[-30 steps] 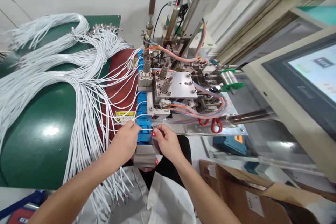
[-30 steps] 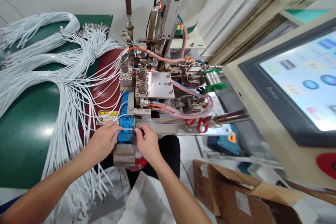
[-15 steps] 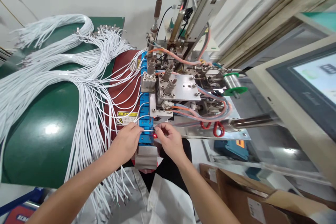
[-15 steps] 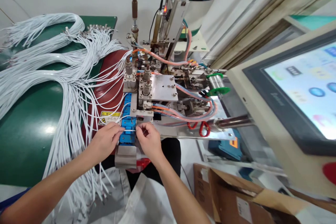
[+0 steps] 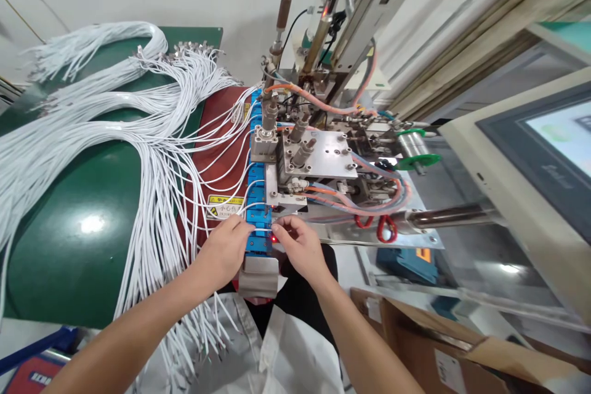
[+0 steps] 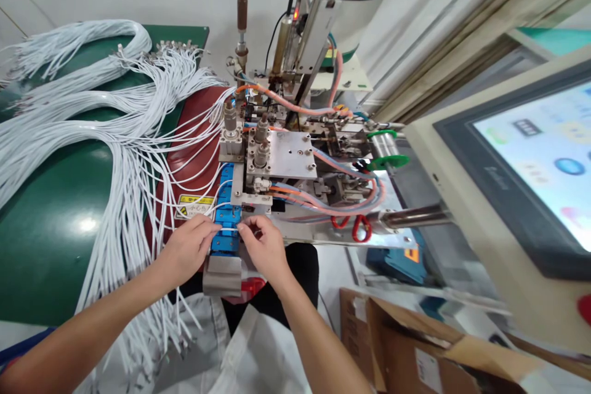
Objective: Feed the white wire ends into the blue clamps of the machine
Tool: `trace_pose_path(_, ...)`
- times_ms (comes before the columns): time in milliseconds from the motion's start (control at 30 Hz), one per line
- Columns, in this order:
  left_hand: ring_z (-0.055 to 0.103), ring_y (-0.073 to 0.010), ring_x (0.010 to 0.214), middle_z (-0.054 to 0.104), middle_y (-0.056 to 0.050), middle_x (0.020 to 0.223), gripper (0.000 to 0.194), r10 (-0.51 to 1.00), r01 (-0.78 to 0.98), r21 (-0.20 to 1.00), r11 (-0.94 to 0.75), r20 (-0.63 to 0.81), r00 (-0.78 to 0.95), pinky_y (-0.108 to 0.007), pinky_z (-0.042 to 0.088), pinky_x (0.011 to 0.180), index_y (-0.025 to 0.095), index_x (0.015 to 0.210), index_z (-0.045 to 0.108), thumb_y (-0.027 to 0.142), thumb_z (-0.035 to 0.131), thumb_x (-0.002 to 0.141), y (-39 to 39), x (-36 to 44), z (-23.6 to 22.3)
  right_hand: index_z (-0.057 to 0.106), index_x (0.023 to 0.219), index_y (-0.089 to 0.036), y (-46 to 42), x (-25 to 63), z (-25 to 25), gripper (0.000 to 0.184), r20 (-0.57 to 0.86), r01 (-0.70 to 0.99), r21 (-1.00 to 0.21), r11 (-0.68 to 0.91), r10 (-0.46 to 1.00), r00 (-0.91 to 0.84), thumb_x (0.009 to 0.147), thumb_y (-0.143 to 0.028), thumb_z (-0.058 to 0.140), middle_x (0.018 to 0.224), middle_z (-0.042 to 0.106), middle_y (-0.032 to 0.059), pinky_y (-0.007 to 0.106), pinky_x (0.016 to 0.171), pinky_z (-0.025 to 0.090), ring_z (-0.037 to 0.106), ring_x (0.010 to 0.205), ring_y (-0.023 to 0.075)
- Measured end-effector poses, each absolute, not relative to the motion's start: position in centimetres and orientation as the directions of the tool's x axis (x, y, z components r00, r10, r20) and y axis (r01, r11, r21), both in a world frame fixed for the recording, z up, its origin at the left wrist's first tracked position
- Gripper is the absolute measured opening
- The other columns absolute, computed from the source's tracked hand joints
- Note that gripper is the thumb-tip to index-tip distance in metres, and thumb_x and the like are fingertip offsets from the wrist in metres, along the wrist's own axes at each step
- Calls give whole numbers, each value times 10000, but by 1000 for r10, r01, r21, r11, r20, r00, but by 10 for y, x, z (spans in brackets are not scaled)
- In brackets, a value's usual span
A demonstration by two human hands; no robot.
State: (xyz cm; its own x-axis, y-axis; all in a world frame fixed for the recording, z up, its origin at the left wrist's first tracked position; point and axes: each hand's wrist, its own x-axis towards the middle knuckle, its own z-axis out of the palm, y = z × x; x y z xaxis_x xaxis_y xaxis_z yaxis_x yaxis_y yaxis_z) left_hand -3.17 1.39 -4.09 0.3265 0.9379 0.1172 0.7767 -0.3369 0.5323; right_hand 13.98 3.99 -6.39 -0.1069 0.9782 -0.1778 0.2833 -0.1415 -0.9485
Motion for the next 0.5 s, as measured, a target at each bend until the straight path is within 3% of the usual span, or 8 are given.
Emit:
trace_pose_path(233, 555, -180, 835, 554, -82, 877, 244, 931, 773, 522, -359, 149, 332, -325, 478, 784, 139, 961, 584, 77, 376, 851, 14, -32, -42, 536, 687, -187, 38, 139, -67, 164, -80, 433, -901, -36, 993, -86, 780, -318, 507, 690, 546, 10, 253, 598, 399, 506, 625, 148)
trace_pose_path(500, 542, -188, 814, 529, -83, 848, 250, 939, 841, 426, -332, 70, 336, -338, 482, 768, 123, 929, 585, 47, 366, 836, 11, -26, -37, 487, 632, -188, 31, 130, -69, 224, -224, 286, -932, -223, 974, 32, 775, -360, 474, 547, 451, -39, 233, 519, 348, 400, 518, 118)
